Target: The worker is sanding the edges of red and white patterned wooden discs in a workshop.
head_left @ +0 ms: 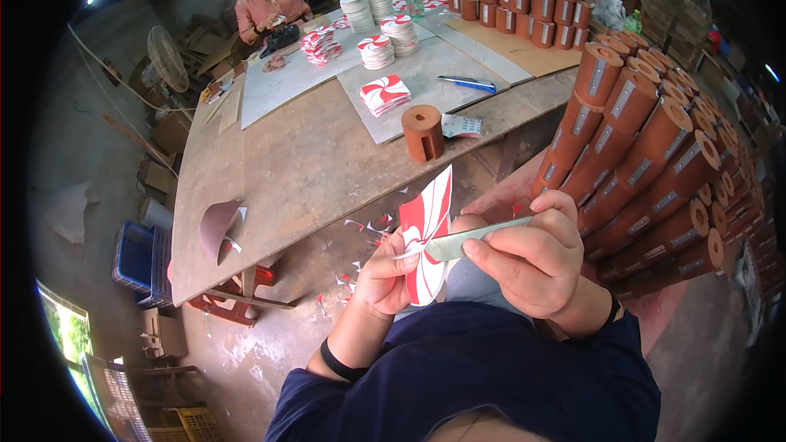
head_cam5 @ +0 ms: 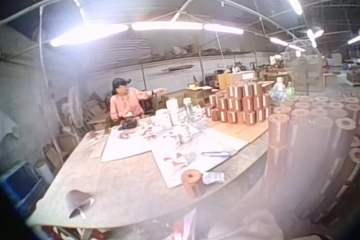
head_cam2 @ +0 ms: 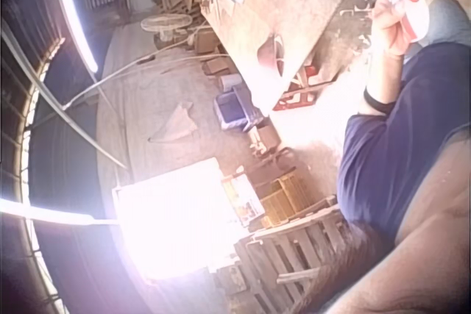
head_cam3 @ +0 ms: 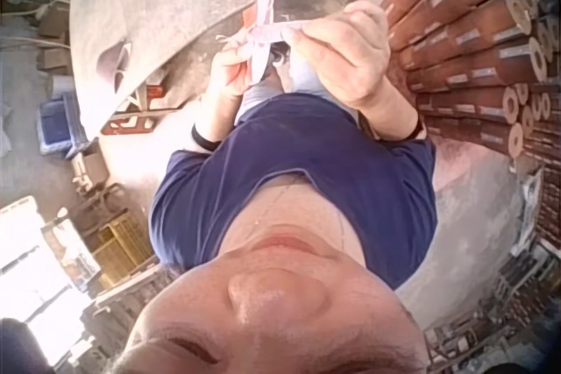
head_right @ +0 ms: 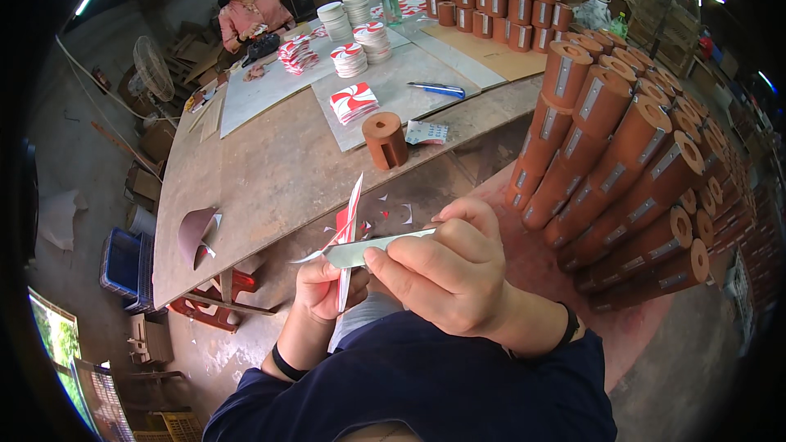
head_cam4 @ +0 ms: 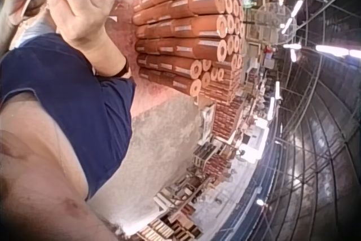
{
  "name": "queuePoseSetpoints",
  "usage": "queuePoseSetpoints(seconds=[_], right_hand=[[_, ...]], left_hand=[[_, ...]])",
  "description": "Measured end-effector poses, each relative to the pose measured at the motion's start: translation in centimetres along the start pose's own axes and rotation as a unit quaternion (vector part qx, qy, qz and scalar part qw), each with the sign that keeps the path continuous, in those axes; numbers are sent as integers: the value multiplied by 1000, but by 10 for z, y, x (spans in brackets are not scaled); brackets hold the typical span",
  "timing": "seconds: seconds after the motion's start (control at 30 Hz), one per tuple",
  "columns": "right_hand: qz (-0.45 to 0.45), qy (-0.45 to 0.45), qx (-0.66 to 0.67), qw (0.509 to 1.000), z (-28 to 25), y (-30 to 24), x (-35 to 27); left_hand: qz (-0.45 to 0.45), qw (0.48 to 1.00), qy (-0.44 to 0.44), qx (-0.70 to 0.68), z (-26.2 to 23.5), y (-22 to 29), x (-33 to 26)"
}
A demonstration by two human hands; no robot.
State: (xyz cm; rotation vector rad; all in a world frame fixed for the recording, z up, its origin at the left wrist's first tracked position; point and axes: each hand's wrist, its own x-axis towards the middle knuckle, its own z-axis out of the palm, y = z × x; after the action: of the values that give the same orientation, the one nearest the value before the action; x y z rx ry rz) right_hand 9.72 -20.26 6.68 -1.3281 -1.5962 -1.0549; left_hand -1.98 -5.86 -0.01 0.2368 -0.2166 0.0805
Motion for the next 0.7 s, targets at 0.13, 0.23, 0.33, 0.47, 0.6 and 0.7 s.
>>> queuePoseSetpoints(seconds=[0.13, 0.23, 0.33, 0.47, 0.6, 0.7], right_hand=[[-8, 5, -10, 1000, 1, 0, 0], [-8, 9, -10, 1000, 3, -1, 0], [-3, 8, -15, 1000, 4, -2, 0], [7, -2, -16, 1000, 4, -2, 0], [8, 2, -25, 1000, 2, -4, 0], [-7, 2, -44, 999, 1, -5, -1]], left_hand=[[3, 1000, 28, 12, 1, 0, 0], [8, 999, 32, 18, 1, 0, -2], [21, 993, 70, 91, 8, -3, 0], [33, 981, 115, 154, 16, -5, 2], [44, 978, 127, 158, 14, -6, 2], [35, 979, 130, 155, 17, -6, 2]])
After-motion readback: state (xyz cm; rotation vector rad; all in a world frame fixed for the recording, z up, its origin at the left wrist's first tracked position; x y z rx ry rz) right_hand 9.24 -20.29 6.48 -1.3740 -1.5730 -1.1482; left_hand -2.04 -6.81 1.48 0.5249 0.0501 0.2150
